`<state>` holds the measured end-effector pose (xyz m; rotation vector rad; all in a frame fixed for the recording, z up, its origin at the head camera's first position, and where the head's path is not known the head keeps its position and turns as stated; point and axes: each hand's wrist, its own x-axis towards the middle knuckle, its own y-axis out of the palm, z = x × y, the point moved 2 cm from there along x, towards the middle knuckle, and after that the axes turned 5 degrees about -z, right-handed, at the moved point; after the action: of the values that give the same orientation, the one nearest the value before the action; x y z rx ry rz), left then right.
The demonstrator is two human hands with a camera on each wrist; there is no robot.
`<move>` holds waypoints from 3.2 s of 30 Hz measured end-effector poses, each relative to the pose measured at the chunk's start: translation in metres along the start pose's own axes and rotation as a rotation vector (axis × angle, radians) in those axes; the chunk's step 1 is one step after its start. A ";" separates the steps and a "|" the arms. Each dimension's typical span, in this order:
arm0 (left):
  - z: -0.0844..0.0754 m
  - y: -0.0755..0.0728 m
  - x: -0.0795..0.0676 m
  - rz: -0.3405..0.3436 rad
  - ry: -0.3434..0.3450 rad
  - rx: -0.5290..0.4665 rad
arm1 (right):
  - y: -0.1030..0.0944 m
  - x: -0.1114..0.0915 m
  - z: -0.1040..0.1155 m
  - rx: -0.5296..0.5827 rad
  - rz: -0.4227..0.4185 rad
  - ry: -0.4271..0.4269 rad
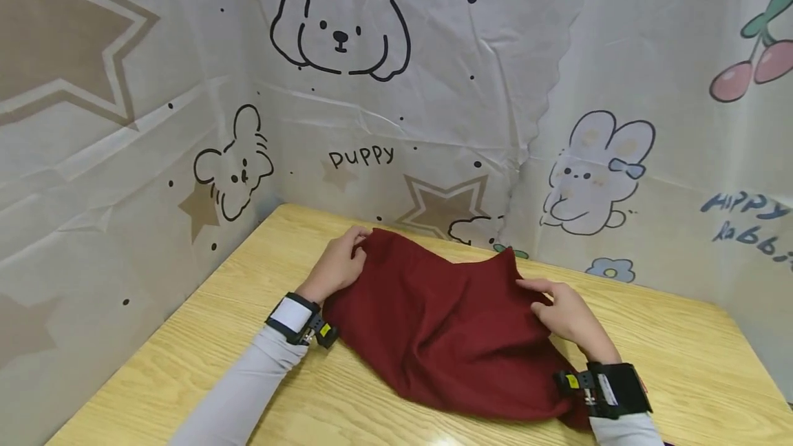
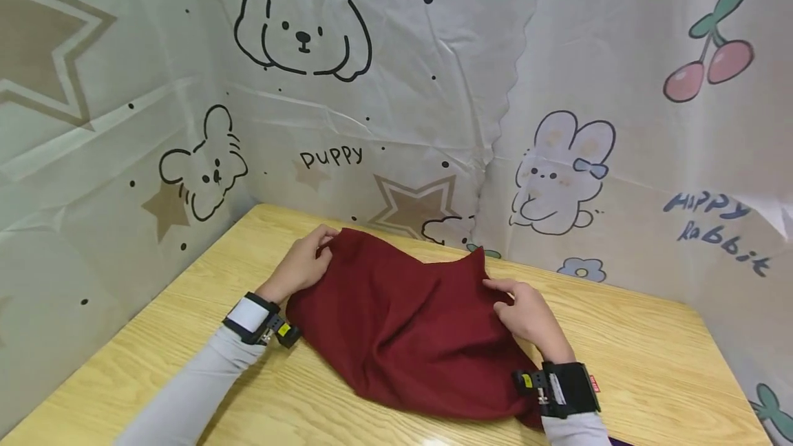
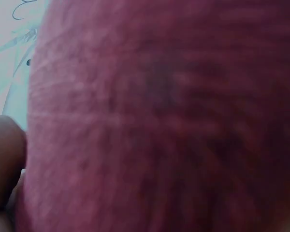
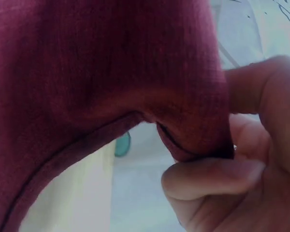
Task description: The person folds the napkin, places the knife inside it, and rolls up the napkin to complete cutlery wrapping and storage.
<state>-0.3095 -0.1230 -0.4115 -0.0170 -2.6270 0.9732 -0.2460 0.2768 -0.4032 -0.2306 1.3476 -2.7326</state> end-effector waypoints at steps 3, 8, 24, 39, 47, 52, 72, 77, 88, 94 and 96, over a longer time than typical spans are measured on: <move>0.002 -0.006 0.003 -0.062 0.019 -0.026 | -0.012 -0.008 -0.005 -0.011 -0.045 0.017; 0.007 -0.014 0.007 -0.138 0.040 -0.007 | -0.033 -0.024 -0.019 -0.059 -0.101 0.066; 0.043 0.019 0.005 0.196 -0.115 -0.002 | -0.022 -0.024 -0.070 -0.028 -0.054 0.114; 0.043 -0.031 -0.002 0.444 -0.294 -0.014 | -0.052 -0.057 -0.083 -0.037 0.129 0.314; 0.050 -0.054 -0.017 0.662 -0.155 -0.076 | -0.046 -0.080 -0.079 0.066 0.252 0.361; 0.043 -0.050 -0.014 0.602 -0.052 -0.127 | -0.045 -0.085 -0.078 0.073 0.279 0.275; 0.018 -0.046 -0.010 0.305 -0.185 0.022 | -0.097 -0.115 -0.064 0.445 0.667 0.175; 0.029 -0.036 -0.019 0.483 -0.237 0.078 | -0.081 -0.109 -0.068 0.315 0.639 0.223; 0.054 -0.059 -0.059 0.560 -0.204 -0.030 | -0.060 -0.134 -0.072 0.044 0.423 0.266; 0.058 -0.064 -0.085 0.513 -0.009 -0.089 | -0.052 -0.153 -0.071 0.126 0.402 0.232; 0.056 -0.063 -0.086 0.451 0.074 -0.066 | -0.050 -0.156 -0.070 0.224 0.423 0.193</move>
<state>-0.2395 -0.2170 -0.4376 -0.6732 -2.6369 0.9942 -0.1055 0.3841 -0.4210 0.3067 0.9728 -2.5531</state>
